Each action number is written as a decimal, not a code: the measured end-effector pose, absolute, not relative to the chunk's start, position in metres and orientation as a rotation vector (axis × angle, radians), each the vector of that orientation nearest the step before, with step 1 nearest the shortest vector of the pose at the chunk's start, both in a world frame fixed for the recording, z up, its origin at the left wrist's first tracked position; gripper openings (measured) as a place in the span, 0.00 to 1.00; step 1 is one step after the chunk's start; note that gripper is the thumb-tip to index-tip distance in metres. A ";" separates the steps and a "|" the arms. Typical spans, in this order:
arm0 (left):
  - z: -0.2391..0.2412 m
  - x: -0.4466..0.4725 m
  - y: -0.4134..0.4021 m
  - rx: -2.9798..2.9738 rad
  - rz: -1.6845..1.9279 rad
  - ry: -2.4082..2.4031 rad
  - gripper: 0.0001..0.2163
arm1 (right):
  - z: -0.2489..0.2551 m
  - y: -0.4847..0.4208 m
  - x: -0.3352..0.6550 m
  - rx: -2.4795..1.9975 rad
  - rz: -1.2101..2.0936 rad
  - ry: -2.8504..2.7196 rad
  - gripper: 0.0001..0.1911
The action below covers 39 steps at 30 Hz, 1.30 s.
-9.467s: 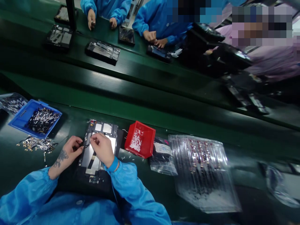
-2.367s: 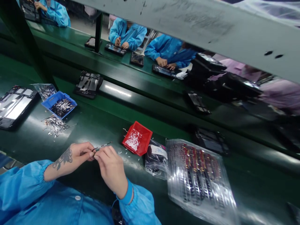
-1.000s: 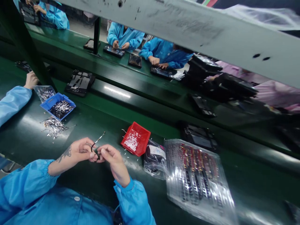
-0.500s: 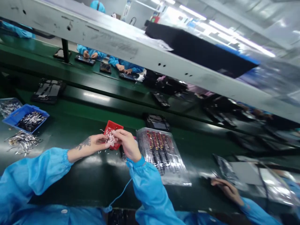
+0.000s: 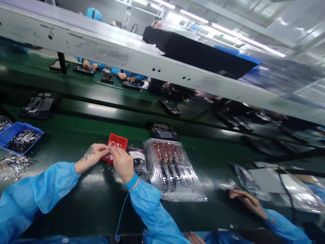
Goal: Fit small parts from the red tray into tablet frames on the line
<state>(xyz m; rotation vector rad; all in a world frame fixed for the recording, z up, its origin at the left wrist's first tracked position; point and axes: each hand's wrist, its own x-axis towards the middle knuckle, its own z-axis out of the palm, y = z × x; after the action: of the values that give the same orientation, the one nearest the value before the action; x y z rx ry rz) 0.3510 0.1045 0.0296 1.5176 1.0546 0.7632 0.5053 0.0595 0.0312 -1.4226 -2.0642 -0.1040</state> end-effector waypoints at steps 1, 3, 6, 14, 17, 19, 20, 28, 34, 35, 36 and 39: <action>0.030 0.351 0.106 1.574 0.747 1.076 0.10 | 0.028 0.060 0.506 -1.412 -0.165 -2.130 0.14; 0.034 0.351 0.106 1.679 0.704 1.108 0.10 | 0.024 0.063 0.508 -1.389 -0.205 -2.244 0.14; 0.040 0.352 0.107 1.785 0.635 1.119 0.08 | 0.024 0.068 0.513 -1.410 0.013 -2.286 0.13; 0.029 0.354 0.118 1.655 0.582 1.069 0.10 | 0.020 0.090 0.532 -1.640 0.693 -1.594 0.27; 0.025 0.358 0.118 1.514 0.562 1.029 0.12 | 0.015 0.099 0.533 -1.597 0.862 -1.474 0.29; 0.027 0.359 0.116 1.448 0.557 1.003 0.11 | 0.014 0.101 0.530 -1.559 0.923 -1.425 0.28; 0.029 0.360 0.114 1.425 0.558 0.993 0.10 | 0.014 0.101 0.528 -1.544 0.940 -1.410 0.27; 0.034 0.356 0.115 1.440 0.652 1.038 0.11 | 0.025 0.080 0.514 -1.516 0.511 -1.595 0.14; 0.030 0.351 0.114 1.612 0.683 1.075 0.08 | 0.027 0.068 0.509 -1.395 -0.161 -2.198 0.13; 0.030 0.350 0.113 1.634 0.682 1.076 0.08 | 0.027 0.068 0.508 -1.384 -0.193 -2.240 0.13; 0.030 0.349 0.112 1.653 0.680 1.075 0.07 | 0.027 0.068 0.508 -1.378 -0.210 -2.263 0.13; 0.032 0.346 0.108 1.684 0.672 1.074 0.07 | 0.029 0.070 0.507 -1.378 -0.170 -2.238 0.12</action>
<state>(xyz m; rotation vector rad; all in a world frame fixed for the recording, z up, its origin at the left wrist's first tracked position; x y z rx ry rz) 0.3456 0.1085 0.0324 1.6840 1.0741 0.6718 0.5070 0.0695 0.0291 -1.3779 -2.2378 -0.1697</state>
